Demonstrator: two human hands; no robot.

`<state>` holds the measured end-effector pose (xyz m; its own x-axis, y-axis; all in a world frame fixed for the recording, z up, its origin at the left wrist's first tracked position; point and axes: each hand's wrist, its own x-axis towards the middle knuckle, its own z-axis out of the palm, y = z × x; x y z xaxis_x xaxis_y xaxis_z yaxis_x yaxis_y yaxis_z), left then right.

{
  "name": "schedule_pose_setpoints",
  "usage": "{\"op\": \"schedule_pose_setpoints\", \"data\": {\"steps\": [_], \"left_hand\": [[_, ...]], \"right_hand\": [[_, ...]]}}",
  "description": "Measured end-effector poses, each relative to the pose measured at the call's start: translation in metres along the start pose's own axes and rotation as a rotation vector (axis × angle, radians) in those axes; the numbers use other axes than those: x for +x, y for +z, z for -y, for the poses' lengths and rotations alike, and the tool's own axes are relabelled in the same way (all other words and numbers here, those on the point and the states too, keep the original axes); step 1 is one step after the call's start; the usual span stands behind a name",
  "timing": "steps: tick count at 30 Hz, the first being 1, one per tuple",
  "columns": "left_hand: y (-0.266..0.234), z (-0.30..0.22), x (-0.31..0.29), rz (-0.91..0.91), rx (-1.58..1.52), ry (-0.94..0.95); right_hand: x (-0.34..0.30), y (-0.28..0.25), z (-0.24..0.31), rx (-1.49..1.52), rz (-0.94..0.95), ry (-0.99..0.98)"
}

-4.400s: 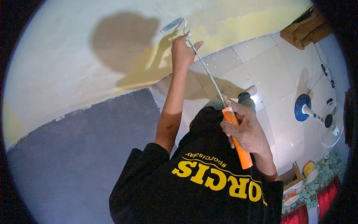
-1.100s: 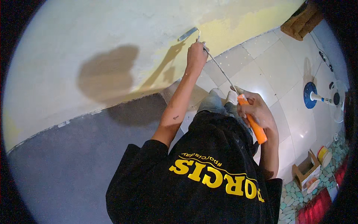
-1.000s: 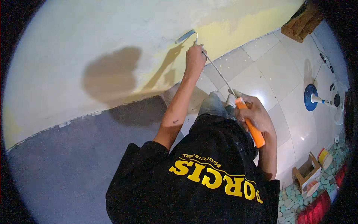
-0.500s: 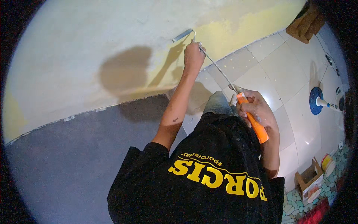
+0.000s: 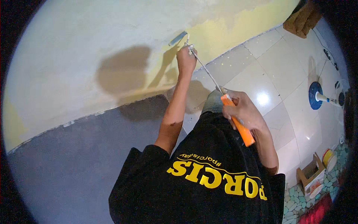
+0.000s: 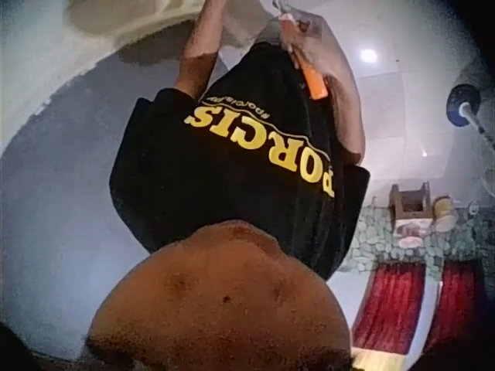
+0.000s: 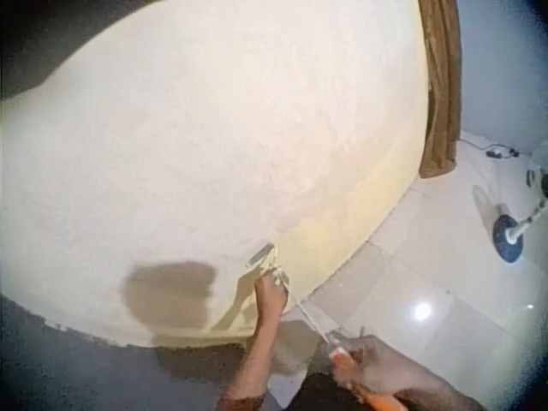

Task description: Apply yellow paint to a wall using a roller.

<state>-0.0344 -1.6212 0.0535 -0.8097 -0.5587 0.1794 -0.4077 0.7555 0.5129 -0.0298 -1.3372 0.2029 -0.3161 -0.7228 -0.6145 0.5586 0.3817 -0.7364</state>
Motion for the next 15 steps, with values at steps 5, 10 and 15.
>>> {"op": "schedule_pose_setpoints", "data": {"steps": [5,10,15], "left_hand": [[-0.010,0.000,0.001,0.006,-0.054,-0.029],[-0.006,0.000,0.003,-0.039,-0.094,0.023],[-0.003,0.012,0.001,0.035,-0.087,-0.055]], "right_hand": [[0.004,0.009,0.005,0.058,0.049,-0.108],[0.005,0.011,0.004,-0.002,0.019,-0.026],[0.007,0.008,-0.004,0.113,0.059,-0.151]]}}
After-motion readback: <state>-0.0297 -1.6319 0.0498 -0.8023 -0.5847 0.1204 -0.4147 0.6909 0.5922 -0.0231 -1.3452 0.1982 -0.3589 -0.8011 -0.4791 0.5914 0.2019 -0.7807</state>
